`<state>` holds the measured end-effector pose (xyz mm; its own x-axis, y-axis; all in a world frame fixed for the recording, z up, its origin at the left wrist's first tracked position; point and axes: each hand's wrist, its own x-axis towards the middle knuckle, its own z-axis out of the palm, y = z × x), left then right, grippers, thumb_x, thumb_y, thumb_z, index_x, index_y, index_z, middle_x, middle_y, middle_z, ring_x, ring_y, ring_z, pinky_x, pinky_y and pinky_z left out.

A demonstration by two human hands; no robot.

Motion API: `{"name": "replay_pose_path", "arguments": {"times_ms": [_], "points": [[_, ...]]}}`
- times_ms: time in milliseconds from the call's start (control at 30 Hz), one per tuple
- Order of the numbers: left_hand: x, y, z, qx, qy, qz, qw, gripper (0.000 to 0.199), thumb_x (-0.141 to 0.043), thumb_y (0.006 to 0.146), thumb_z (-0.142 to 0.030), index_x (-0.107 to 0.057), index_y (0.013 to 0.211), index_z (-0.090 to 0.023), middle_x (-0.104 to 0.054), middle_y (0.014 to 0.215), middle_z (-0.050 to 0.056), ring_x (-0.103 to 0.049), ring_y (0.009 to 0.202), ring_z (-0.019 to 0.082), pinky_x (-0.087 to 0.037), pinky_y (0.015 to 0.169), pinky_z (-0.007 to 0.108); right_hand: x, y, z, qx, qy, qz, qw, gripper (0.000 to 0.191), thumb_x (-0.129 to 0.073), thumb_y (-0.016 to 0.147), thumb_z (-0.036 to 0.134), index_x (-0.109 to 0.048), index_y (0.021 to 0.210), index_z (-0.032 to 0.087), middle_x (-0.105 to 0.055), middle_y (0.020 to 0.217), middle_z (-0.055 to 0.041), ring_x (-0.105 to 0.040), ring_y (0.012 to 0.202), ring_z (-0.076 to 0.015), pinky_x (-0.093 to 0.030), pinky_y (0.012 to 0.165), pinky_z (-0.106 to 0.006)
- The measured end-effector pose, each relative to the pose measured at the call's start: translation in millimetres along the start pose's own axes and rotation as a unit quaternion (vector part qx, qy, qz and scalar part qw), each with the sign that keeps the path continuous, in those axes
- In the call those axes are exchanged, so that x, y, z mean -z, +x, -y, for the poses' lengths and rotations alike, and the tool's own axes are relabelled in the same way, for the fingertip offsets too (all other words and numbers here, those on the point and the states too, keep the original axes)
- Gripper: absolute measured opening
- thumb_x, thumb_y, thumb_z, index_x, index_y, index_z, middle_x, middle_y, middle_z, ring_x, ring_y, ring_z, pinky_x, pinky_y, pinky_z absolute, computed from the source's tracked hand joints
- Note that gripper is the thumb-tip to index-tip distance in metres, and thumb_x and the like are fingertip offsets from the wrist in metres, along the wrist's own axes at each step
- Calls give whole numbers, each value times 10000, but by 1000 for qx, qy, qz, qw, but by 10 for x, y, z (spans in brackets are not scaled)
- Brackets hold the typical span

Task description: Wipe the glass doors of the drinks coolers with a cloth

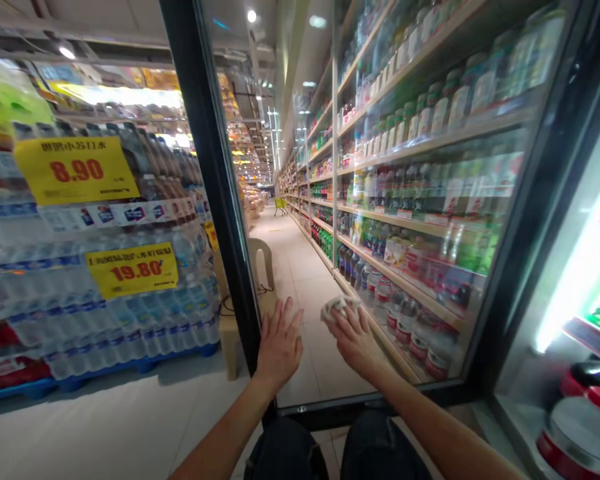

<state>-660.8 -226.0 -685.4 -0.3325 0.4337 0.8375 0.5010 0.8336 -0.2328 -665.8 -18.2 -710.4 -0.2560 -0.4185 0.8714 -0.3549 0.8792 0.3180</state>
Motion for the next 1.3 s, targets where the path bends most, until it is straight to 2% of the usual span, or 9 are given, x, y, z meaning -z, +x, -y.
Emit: {"name": "replay_pose_path", "arguments": {"times_ms": [100, 300, 533, 600, 700, 767, 1000, 1200, 1300], "points": [[-32, 13, -75, -27, -20, -9, 999, 481, -491, 787, -138, -425, 1262, -146, -411, 1380, 148, -164, 1376, 251, -182, 1101, 500, -7, -204, 23, 12, 3, 19, 1000, 495, -459, 745, 73, -551, 1196, 253, -563, 1243, -39, -310, 1312, -215, -141, 1125, -487], [-134, 197, -288, -37, -44, -7, 998, 468, -480, 793, -142, -434, 1259, -154, -393, 1395, 140, -166, 1377, 241, -150, 1107, 496, 63, 56, -284, -63, -21, -22, 998, 427, -493, 758, 141, -556, 1177, 201, -515, 1293, -87, -180, 1369, -262, -162, 1100, -530], [-232, 274, -398, -53, -46, 8, 997, 486, -495, 780, -165, -443, 1263, -182, -383, 1406, 118, -183, 1373, 240, -139, 1110, 493, 82, -385, -332, -40, -26, 17, 999, 428, -481, 731, 89, -592, 1120, 228, -546, 1260, -53, -201, 1365, -234, -153, 1120, -500], [-246, 341, -440, -66, -52, 4, 996, 486, -486, 784, -165, -440, 1268, -186, -385, 1405, 115, -200, 1368, 237, -131, 1111, 491, 104, -278, -448, -60, -26, 8, 998, 448, -478, 740, 106, -563, 1162, 227, -508, 1308, -62, -197, 1368, -242, -165, 1111, -519], [-252, 502, -536, -82, -60, -10, 995, 475, -477, 793, -171, -440, 1267, -184, -385, 1405, 113, -205, 1367, 238, -116, 1112, 489, 118, 9, -647, -123, -35, -60, 990, 502, -464, 778, 167, -458, 1278, 207, -396, 1403, -100, -177, 1374, -288, -198, 1079, -569], [-257, 598, -602, -89, -64, -18, 994, 463, -475, 797, -174, -447, 1259, -183, -384, 1407, 108, -195, 1370, 233, -102, 1114, 483, 106, 72, -694, -147, -42, -95, 984, 537, -449, 796, 181, -395, 1329, 214, -345, 1435, -104, -179, 1373, -300, -209, 1071, -579], [-349, 657, -703, -125, -67, -23, 990, 461, -484, 790, -177, -460, 1251, -183, -392, 1404, 93, -161, 1380, 224, -75, 1120, 471, 114, -500, -618, -114, -48, -15, 992, 569, -459, 755, 115, -417, 1316, 201, -378, 1418, -92, -144, 1386, -268, -211, 1094, -532], [-388, 789, -795, -135, -69, -27, 988, 468, -482, 785, -167, -458, 1252, -171, -386, 1408, 100, -170, 1377, 234, -88, 1113, 481, 165, -199, -955, -194, -62, -87, 975, 626, -434, 795, 151, -284, 1399, 225, -282, 1469, -103, -190, 1370, -303, -227, 1063, -573], [-410, 814, -797, -138, -65, -24, 988, 467, -485, 783, -174, -464, 1250, -168, -378, 1412, 101, -177, 1375, 236, -80, 1117, 472, 120, -343, -921, -199, -66, -86, 974, 652, -430, 800, 150, -236, 1417, 225, -245, 1484, -110, -185, 1371, -310, -244, 1052, -577]]}}
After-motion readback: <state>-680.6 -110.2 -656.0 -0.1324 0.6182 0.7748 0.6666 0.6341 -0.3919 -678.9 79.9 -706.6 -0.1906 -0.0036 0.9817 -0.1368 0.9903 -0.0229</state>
